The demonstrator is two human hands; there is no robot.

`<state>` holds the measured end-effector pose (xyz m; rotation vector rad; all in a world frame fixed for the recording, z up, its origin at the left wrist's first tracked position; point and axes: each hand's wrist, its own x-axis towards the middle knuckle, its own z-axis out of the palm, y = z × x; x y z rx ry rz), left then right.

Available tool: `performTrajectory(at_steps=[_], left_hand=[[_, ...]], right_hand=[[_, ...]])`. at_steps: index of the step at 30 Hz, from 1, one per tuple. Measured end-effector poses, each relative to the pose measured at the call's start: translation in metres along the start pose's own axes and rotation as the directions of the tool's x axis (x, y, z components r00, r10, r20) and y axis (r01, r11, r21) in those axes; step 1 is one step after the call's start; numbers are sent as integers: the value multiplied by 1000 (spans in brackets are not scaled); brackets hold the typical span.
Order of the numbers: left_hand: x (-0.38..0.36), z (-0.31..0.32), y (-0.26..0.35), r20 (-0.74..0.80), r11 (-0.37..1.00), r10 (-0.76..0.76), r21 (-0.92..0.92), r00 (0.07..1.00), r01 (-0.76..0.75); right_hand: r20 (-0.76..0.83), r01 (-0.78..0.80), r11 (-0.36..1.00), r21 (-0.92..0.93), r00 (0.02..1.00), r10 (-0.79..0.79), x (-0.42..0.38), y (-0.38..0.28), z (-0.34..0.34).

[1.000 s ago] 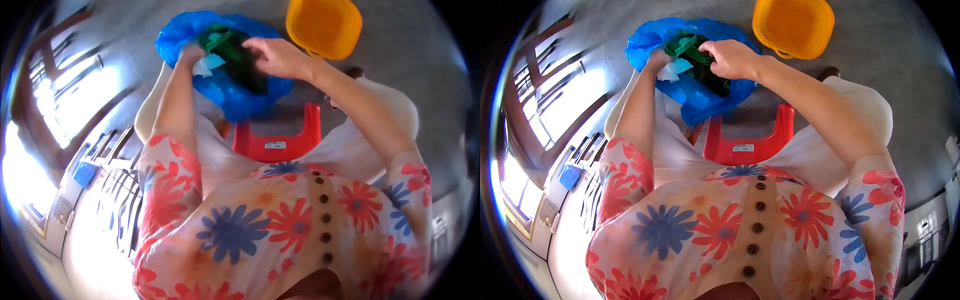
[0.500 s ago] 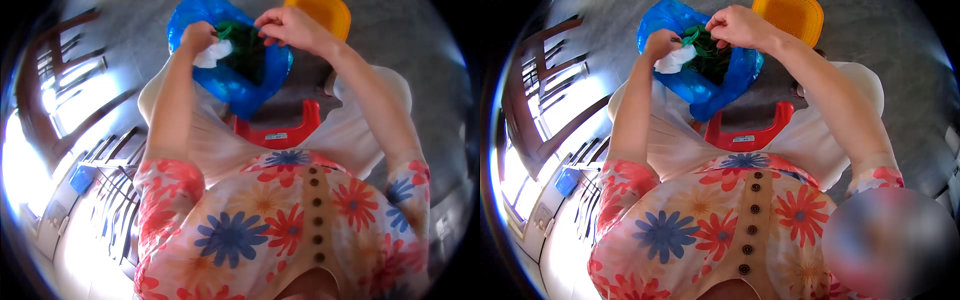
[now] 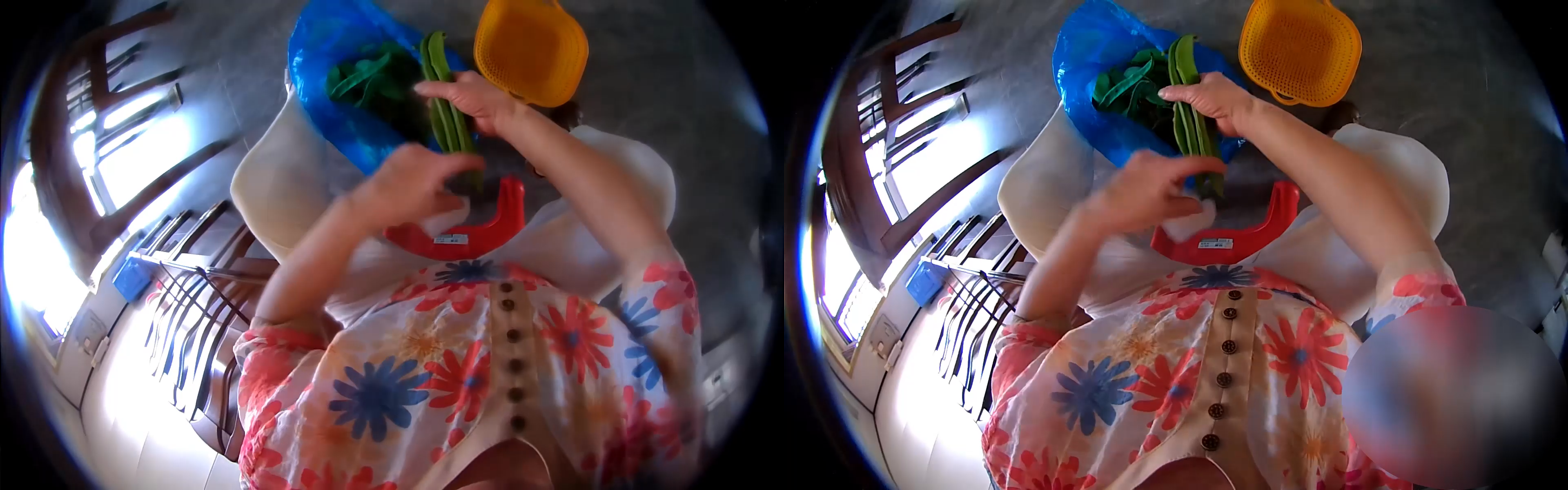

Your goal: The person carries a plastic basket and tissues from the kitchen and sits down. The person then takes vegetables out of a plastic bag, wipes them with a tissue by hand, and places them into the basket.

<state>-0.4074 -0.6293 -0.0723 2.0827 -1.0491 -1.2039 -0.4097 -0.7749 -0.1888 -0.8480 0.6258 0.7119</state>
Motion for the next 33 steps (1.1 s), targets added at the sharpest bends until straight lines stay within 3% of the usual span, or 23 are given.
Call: performTrajectory(at_steps=[1,2,3,4,5,7,10,11,14,16,19,27,30,33], left_hand=[[6,-28,-5,148,990,-51,-120,988,69],[13,-34,-49,57,919,-41,-389,998,60],[22,-56,-75,48,930,-248,-269,968,251],[48,-77,-134,-56,835,-419,368,906,409],[57,-78,-153,-11,747,-555,433,832,504],[76,-53,-231,3,661,-650,495,760,564],[85,-39,-246,-42,673,-590,527,806,520],[90,-37,-250,-113,634,-661,445,742,633],[85,-5,-306,-125,810,-349,459,929,365],[96,12,-317,-191,784,-338,484,921,388],[105,-7,-264,-76,782,-497,392,864,484],[119,-21,-286,121,765,-539,485,833,425],[105,-11,-284,145,721,-567,564,811,403],[95,-10,-273,146,696,-581,600,801,395]], right_hand=[[-58,16,997,-79,998,-20,-3,-7,-1],[-58,13,996,-86,998,-18,-6,-13,-2],[-58,12,996,-93,998,-18,-9,-17,-3],[-61,12,995,-100,998,-19,-9,-20,-4],[-54,26,992,-122,998,-33,-7,-20,-4],[-55,57,987,-151,996,-66,-11,-25,-1],[-36,73,986,-152,996,-79,-18,-33,1],[-27,70,987,-143,997,-75,-20,-33,3],[-12,78,982,-174,997,-81,-20,-37,2],[-1,84,986,-147,996,-85,-22,-41,5],[12,96,987,-128,995,-95,-21,-48,8],[-49,219,964,-149,972,-228,-30,-70,2],[-103,187,964,-190,973,-209,-35,-74,3],[-30,235,947,-218,969,-247,-33,-74,-4]])
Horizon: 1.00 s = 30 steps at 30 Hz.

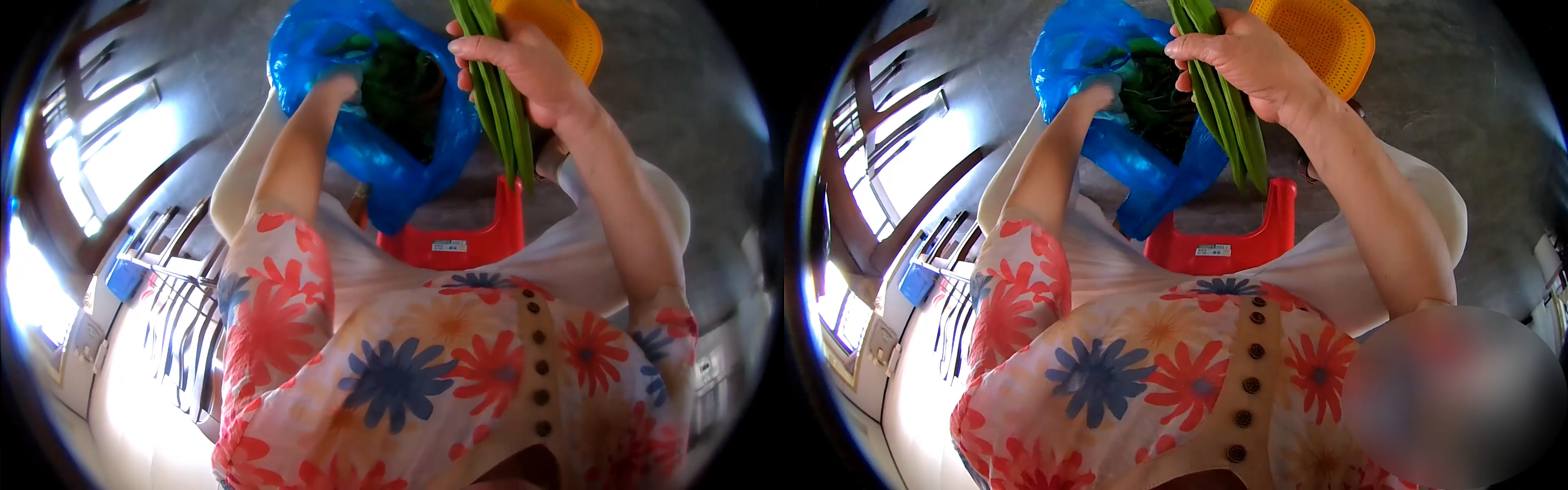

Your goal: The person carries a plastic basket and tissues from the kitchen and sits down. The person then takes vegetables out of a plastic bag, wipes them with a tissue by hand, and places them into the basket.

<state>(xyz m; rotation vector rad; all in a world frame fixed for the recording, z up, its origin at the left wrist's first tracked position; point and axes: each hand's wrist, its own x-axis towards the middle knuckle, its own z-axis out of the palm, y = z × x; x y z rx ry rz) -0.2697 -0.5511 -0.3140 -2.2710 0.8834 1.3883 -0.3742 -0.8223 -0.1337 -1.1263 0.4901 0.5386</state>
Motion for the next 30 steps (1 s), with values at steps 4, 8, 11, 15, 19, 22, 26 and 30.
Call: performTrajectory(at_steps=[4,8,11,15,19,22,26,30], left_hand=[[-31,-26,10,-76,999,45,-4,996,-45],[-99,-82,23,-209,975,104,-171,972,-142],[-134,-99,19,-353,789,129,-530,927,-312],[-162,-114,11,-418,184,12,-892,908,-413],[-164,-125,6,-473,-143,-113,-863,874,-485],[-153,-128,22,-395,-288,-226,-846,890,-449],[-148,-129,46,-318,-100,-77,-941,945,-324],[-155,-128,61,-362,191,-8,-915,932,-354]], right_hand=[[12,11,993,120,1000,-12,0,-6,2],[-48,34,989,141,998,-27,-4,-17,5],[-64,44,989,143,997,-35,-3,-15,2],[-45,40,996,84,998,-37,0,-12,0],[94,172,963,209,976,-194,14,4,9],[177,-48,960,274,984,-1,6,-1,34],[241,-184,893,410,966,88,9,-2,51],[239,-153,875,460,970,44,9,7,55]])
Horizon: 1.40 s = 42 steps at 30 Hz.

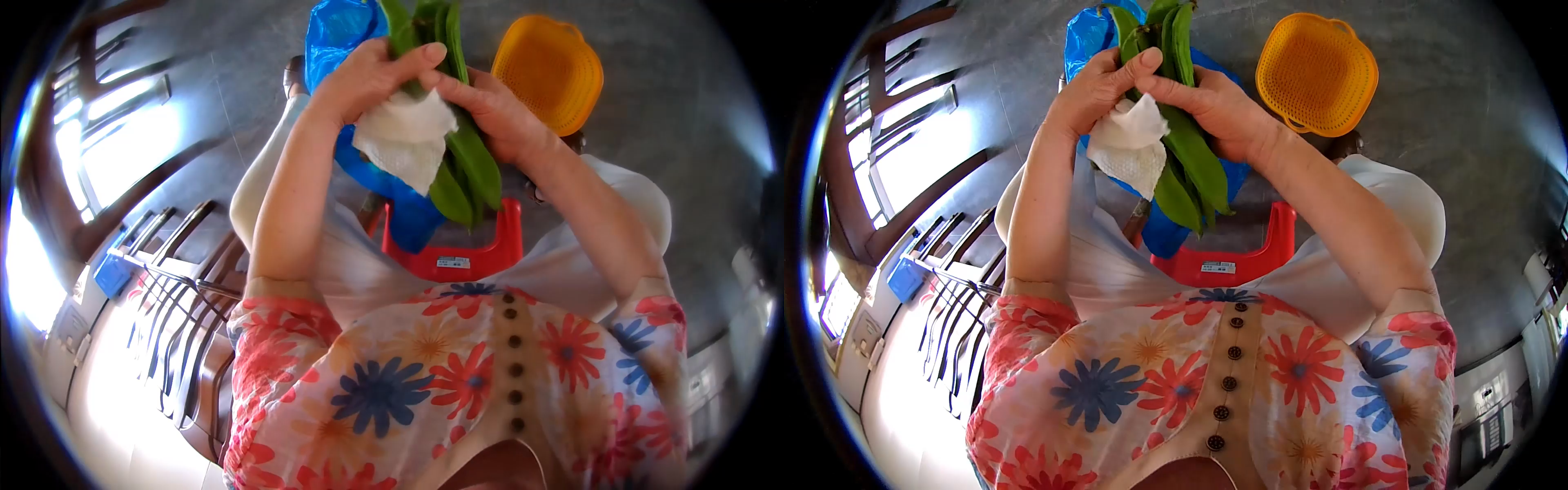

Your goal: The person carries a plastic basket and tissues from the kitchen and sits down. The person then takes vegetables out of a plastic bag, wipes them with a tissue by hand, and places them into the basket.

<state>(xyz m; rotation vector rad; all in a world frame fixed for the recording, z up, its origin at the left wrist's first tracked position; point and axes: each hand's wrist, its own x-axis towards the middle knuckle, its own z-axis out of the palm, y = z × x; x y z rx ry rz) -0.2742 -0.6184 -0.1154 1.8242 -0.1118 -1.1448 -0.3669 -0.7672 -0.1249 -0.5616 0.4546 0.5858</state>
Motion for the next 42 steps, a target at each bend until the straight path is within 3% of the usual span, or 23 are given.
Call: performTrajectory(at_steps=[1,4,7,10,13,17,21,23,24,27,28,31,32,33,34,35,37,38,39,41,42], left_hand=[[-2,0,2,23,1000,-7,-12,1000,7],[-9,-7,21,76,973,-90,220,993,72],[-7,-10,13,72,978,-23,210,997,8],[-8,-5,1,174,980,195,11,965,-200],[-16,22,5,236,979,94,-201,967,-46],[-16,66,-9,48,755,126,-653,991,-64],[-48,85,-7,-157,757,224,-594,962,-273],[-65,86,-10,-156,819,119,-542,981,-186],[-77,86,-12,-167,844,58,-519,984,-138],[-106,83,-12,-262,786,42,-587,964,-194],[-119,81,-12,-301,835,-35,-533,953,-137],[-162,72,-15,-453,747,-123,-628,883,-218],[-182,59,-19,-471,764,-36,-582,882,-279],[-201,45,-28,-409,647,-26,-703,912,-297],[-226,16,-74,-486,566,-181,-762,855,-314],[-255,7,-53,-567,685,-204,-665,798,-298],[-314,-21,-59,-659,732,-320,-628,681,-264],[-350,-50,-100,-629,792,-353,-595,692,-137],[-355,-29,-66,-764,823,-566,-544,310,161],[-416,-68,-163,-681,729,-667,-511,302,456],[-431,-72,-193,-645,630,-728,-498,231,596]], right_hand=[[0,21,1000,-22,1000,-21,0,-1,1],[-11,55,994,-96,998,-57,-2,-6,1],[-71,52,988,-146,995,-63,-3,-17,-5],[-102,110,989,-100,988,-120,-4,-26,-10],[-77,170,980,-106,981,-178,-3,-28,-14],[-11,271,929,-253,959,-283,-10,-26,-10],[172,390,739,-549,918,-357,-24,-28,11],[253,432,585,-687,896,-364,-24,-25,16],[304,456,499,-737,883,-358,-24,-19,21],[389,432,420,-798,902,-189,-20,-4,31],[407,378,487,-788,912,-49,-27,-5,36],[501,384,597,-705,865,35,-31,16,34],[523,385,614,-689,851,54,-36,15,37],[523,386,602,-699,850,63,-39,15,38],[522,387,589,-710,850,71,-41,15,36],[519,388,576,-719,851,75,-43,14,34],[483,370,552,-747,873,70,-47,12,27],[464,358,541,-761,884,67,-48,12,25],[462,356,538,-764,884,69,-49,10,24],[437,339,535,-774,897,63,-53,5,18],[441,366,539,-759,897,11,-53,4,13]])
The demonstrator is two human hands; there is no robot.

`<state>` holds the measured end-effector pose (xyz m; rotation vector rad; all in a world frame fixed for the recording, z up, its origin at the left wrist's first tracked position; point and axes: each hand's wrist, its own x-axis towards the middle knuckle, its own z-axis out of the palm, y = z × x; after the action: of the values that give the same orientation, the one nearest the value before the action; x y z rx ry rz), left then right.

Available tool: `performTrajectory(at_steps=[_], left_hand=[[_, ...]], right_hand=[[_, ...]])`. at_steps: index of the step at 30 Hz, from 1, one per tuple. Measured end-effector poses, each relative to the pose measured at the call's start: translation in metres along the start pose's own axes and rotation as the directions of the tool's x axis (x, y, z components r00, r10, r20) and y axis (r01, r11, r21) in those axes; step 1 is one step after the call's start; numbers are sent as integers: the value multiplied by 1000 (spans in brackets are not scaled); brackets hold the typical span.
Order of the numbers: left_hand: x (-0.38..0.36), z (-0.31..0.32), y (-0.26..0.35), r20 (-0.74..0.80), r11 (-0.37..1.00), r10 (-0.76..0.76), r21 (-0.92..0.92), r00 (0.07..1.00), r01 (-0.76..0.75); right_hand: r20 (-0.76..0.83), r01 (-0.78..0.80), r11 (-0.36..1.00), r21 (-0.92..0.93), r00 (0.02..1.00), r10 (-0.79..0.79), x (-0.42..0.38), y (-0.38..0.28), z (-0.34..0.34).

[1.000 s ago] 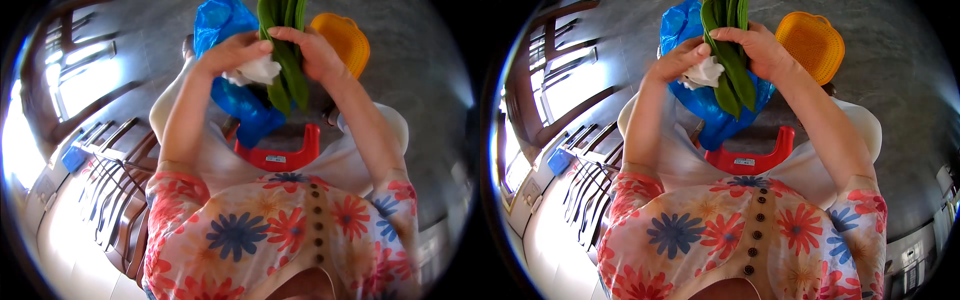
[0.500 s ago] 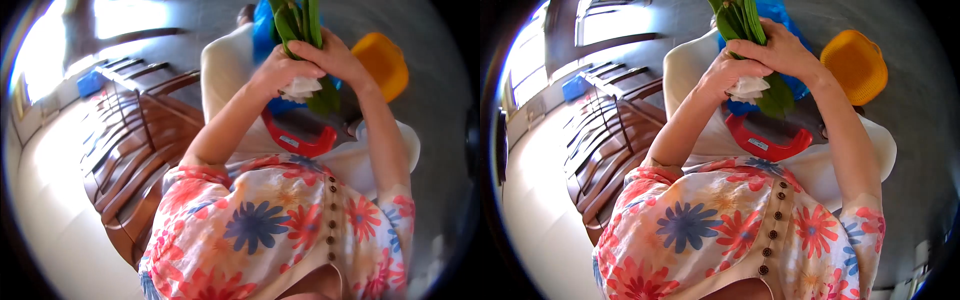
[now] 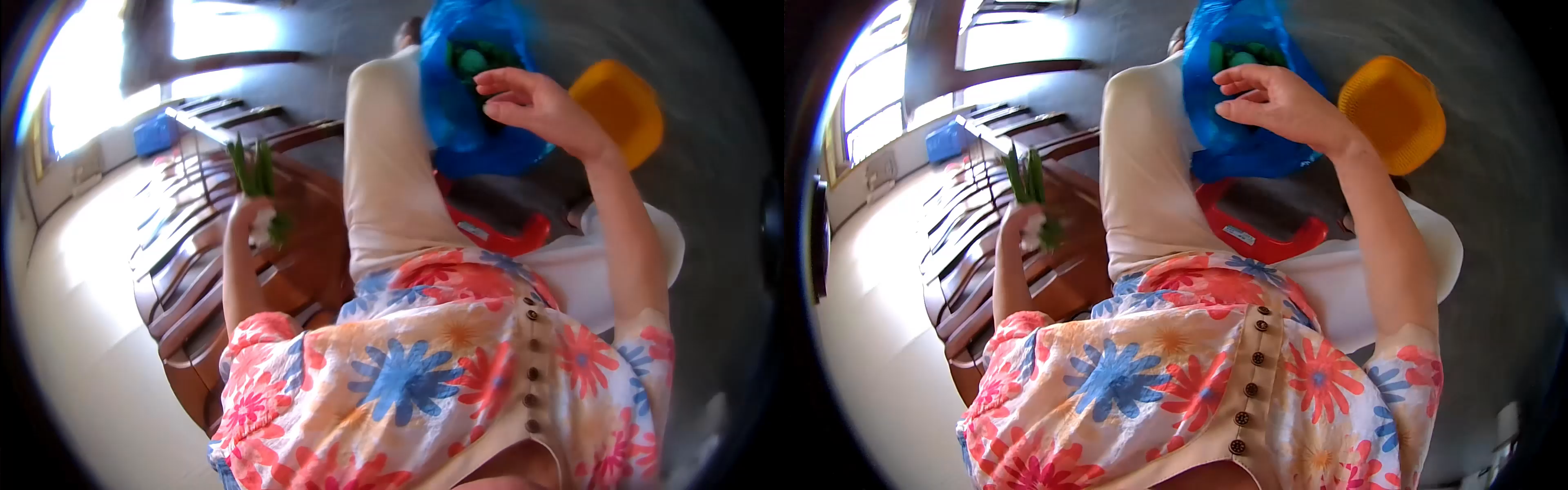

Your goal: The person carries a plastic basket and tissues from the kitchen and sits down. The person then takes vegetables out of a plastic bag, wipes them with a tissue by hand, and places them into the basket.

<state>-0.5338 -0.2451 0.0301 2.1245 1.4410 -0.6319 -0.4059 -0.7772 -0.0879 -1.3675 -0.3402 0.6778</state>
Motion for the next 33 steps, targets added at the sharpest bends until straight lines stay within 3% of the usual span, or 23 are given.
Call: performTrajectory(at_steps=[1,3,6,7,9,12,13,14,15,16,17,18,19,21,23,25,26,27,29,33], left_hand=[[8,3,-18,-32,985,-91,143,995,95],[4,19,-36,29,999,-3,42,1000,2],[-18,26,-26,162,997,13,-79,987,-1],[-26,21,-22,153,996,-4,88,988,-10],[-36,2,-6,132,913,-24,407,991,-32],[-54,-18,36,108,606,-25,793,994,-71],[-59,-21,61,166,474,0,868,986,-146],[-79,-4,95,46,391,48,918,998,-61],[-50,-25,102,186,465,166,851,968,-244],[-77,2,144,129,493,151,850,980,-188],[-94,23,175,255,353,182,884,950,-305],[-78,35,176,323,300,142,887,936,-352],[-59,47,170,388,242,103,883,916,-402],[-36,75,139,561,156,163,798,811,-583],[1,86,113,709,161,38,691,704,-704],[-19,90,117,630,254,-20,754,776,-606],[-39,91,119,556,272,48,792,830,-547],[-35,86,114,473,436,-106,812,875,-386],[-42,78,110,433,543,-116,781,894,-308],[-27,51,54,449,471,-117,810,886,-349]], right_hand=[[-45,29,1000,1,999,-29,0,5,-2],[-125,53,998,-16,991,-55,-1,13,-7],[-234,46,993,-106,970,-70,1,18,-14],[-293,82,991,-109,950,-111,1,21,-17],[-340,-13,986,-165,939,-44,-4,6,-30],[-453,42,973,226,889,67,-3,-19,-36],[-454,24,971,236,886,89,-3,-21,-38],[-454,5,969,245,884,110,-2,-21,-39],[-451,-13,967,255,883,131,-1,-22,-39],[-425,-26,963,267,894,142,0,-20,-38],[-397,-37,960,278,906,150,1,-18,-37],[-367,-47,956,291,917,156,2,-15,-35],[-351,-42,959,279,926,142,2,-13,-35],[-316,-26,968,248,943,106,3,-11,-37],[-352,-85,960,265,919,179,2,-19,-40],[-390,-126,952,280,891,233,3,-25,-40],[-383,-49,998,29,922,57,1,0,-46],[-361,-42,999,15,932,45,3,3,-45],[-342,-25,999,-38,940,11,6,-2,-44],[-386,-37,999,-29,922,23,9,0,-36]])
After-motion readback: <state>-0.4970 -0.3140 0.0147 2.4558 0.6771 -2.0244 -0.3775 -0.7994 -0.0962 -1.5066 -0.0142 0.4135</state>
